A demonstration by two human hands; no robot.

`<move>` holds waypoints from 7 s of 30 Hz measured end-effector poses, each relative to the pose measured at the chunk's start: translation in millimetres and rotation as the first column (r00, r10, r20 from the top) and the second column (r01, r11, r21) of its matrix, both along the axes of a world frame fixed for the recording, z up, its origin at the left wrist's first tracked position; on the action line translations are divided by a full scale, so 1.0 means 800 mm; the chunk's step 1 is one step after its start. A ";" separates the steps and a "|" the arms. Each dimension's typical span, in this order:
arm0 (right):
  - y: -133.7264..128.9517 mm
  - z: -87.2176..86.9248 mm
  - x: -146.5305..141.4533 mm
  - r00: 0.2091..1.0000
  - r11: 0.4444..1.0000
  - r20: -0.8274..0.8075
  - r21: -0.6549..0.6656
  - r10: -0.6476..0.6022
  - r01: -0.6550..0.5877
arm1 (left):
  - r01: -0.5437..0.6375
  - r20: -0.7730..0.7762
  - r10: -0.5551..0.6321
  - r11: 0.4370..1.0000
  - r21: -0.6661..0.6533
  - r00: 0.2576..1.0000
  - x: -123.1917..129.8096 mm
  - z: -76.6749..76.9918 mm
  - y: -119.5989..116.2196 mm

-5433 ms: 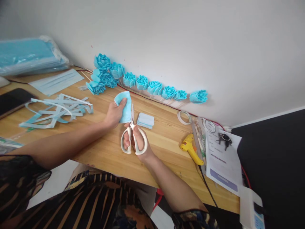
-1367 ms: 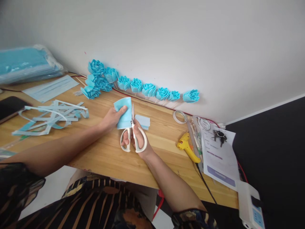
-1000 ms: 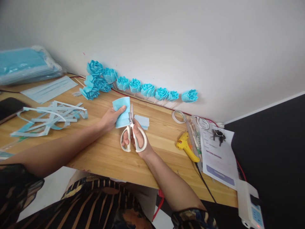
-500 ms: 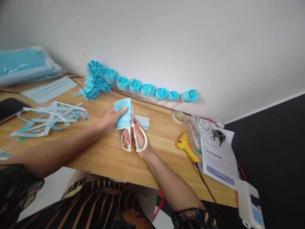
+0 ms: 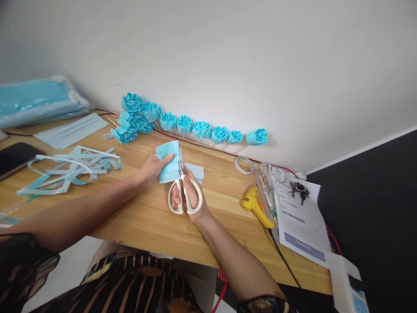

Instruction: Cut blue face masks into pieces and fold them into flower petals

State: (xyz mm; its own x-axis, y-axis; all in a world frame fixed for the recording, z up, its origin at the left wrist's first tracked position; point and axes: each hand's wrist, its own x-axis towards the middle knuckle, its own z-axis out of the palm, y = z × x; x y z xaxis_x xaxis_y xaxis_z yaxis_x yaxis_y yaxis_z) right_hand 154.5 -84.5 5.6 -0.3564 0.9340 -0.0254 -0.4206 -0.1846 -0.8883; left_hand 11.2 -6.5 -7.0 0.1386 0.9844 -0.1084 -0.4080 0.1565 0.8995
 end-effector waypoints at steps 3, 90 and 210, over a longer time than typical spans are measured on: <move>0.000 0.002 -0.001 1.000 1.000 -0.009 0.005 -0.007 0.007 | 0.003 -0.005 -0.003 1.000 -0.016 1.000 0.000 0.001 0.000; 0.011 0.006 0.017 0.994 0.998 0.095 0.043 0.050 -0.054 | 0.010 0.076 -0.005 0.998 -0.069 0.997 -0.011 0.018 0.002; 0.043 0.042 0.150 -0.557 0.965 0.788 0.228 -0.263 -0.133 | 0.162 0.022 -0.163 0.986 0.039 0.986 -0.017 0.000 0.011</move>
